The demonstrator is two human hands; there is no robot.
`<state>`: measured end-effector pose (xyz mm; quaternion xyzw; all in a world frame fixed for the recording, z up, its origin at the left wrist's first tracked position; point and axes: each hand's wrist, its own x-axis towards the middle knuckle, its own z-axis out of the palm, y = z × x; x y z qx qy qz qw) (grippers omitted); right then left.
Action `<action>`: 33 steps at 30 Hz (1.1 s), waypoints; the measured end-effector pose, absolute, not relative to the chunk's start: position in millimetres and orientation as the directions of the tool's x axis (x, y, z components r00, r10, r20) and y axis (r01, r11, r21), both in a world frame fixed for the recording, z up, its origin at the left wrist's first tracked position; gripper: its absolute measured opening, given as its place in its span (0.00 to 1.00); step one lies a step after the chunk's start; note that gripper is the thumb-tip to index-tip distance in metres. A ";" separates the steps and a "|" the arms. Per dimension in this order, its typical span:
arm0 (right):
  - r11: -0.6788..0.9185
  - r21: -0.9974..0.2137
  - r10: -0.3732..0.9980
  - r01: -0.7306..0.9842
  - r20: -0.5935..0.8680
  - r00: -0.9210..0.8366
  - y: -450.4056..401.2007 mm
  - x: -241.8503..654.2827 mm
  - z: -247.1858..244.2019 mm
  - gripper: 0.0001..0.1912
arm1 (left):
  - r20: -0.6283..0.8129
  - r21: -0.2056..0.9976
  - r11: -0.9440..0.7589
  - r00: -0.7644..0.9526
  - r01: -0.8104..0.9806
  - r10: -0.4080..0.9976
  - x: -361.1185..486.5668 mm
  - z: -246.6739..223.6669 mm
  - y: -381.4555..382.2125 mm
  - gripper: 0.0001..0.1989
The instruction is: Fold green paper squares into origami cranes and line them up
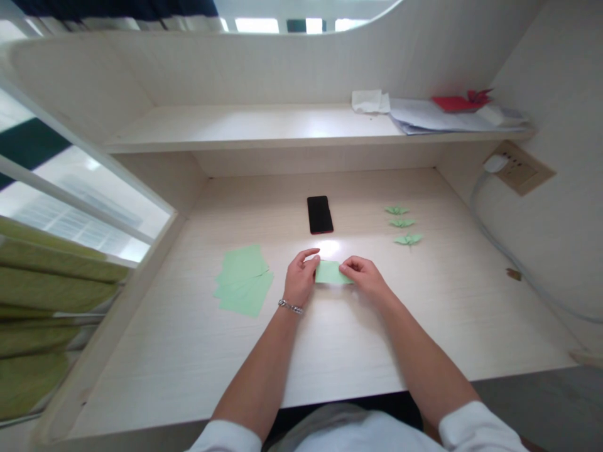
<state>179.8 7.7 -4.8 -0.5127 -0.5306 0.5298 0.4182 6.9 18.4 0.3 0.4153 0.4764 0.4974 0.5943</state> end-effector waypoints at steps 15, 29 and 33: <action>-0.335 -0.865 0.941 -0.374 -0.285 -0.183 5.1 180.3 6.2 0.16 | 0.016 0.963 0.088 0.381 -0.254 0.924 6.4 2.9 13.3 0.31; -0.239 -0.962 0.963 -0.131 -0.217 -0.160 10.0 188.8 0.2 0.18 | -0.236 0.963 0.262 0.296 -0.054 0.926 0.1 -2.3 17.0 0.14; -0.216 -0.976 0.960 -0.017 -0.210 -0.183 8.6 189.3 -1.3 0.16 | -0.236 0.955 0.283 0.345 -0.092 0.908 -3.1 3.3 16.8 0.14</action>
